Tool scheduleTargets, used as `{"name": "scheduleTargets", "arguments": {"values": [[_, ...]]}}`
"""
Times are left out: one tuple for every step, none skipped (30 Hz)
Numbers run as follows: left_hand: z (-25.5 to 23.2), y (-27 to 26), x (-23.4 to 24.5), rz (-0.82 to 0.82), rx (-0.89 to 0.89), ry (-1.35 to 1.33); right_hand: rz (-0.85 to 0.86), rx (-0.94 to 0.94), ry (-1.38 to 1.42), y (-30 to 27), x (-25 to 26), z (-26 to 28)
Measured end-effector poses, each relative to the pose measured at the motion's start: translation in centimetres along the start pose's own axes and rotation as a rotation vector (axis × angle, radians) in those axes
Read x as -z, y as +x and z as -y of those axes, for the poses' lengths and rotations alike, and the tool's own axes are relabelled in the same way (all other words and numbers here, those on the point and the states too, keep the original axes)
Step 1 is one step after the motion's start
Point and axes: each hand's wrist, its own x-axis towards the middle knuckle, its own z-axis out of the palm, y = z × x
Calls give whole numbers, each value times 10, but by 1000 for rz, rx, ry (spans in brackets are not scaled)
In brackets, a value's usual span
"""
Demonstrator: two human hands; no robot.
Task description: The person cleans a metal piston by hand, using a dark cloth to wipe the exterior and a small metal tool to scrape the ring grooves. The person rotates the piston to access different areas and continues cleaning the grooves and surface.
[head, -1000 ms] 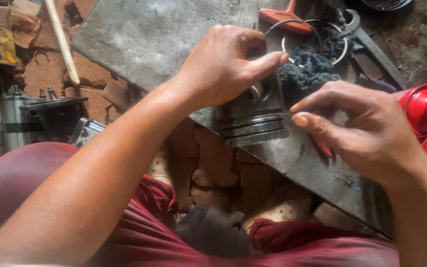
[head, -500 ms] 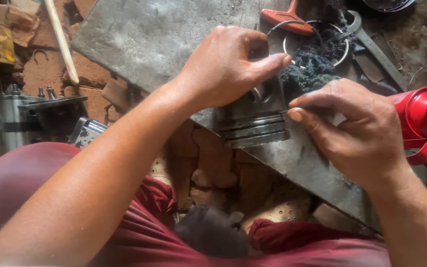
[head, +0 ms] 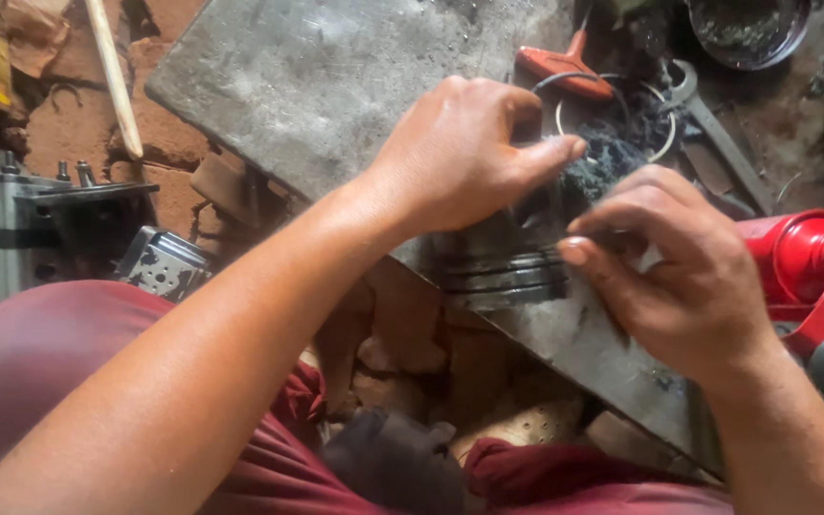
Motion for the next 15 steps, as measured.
{"name": "scheduleTargets", "arguments": {"values": [[-1,0,-1,1,11,11,-2,16,-7,1,2,-1],[-2,2,-2,2,23,28,-8,8,-12,2,3,-3],[-3,3,-2,2,35,45,-15,0,-17,1,4,-4],[-4,3,-2,-23,47,38,-29,-29,7,1,1,-5],[-5,2,-2,-48,58,31,-45,-59,32,1,-1,-5],[-5,0,-4,-67,75,14,-61,-122,81,-3,-5,-5],[-3,0,-3,-69,64,12,-77,-186,130,-6,-7,-5],[-2,-1,-3,-70,53,10,-60,-187,171,-8,-7,-6],[-1,-2,-3,-72,42,9,-44,-187,212,-9,-6,-7],[0,-2,-3,-86,36,10,-34,-185,251,-8,-5,-9],[-1,-3,-4,-101,30,10,-1,-156,224,-7,-3,-11],[-1,-3,-4,-118,21,9,32,-126,194,-6,1,-12],[-2,-1,-4,-91,38,-2,65,-95,164,-5,4,-13],[-2,-1,-4,-66,60,-12,49,-127,179,-5,5,-14],[-3,0,-3,-41,80,-23,34,-160,195,-7,3,-13]]}}
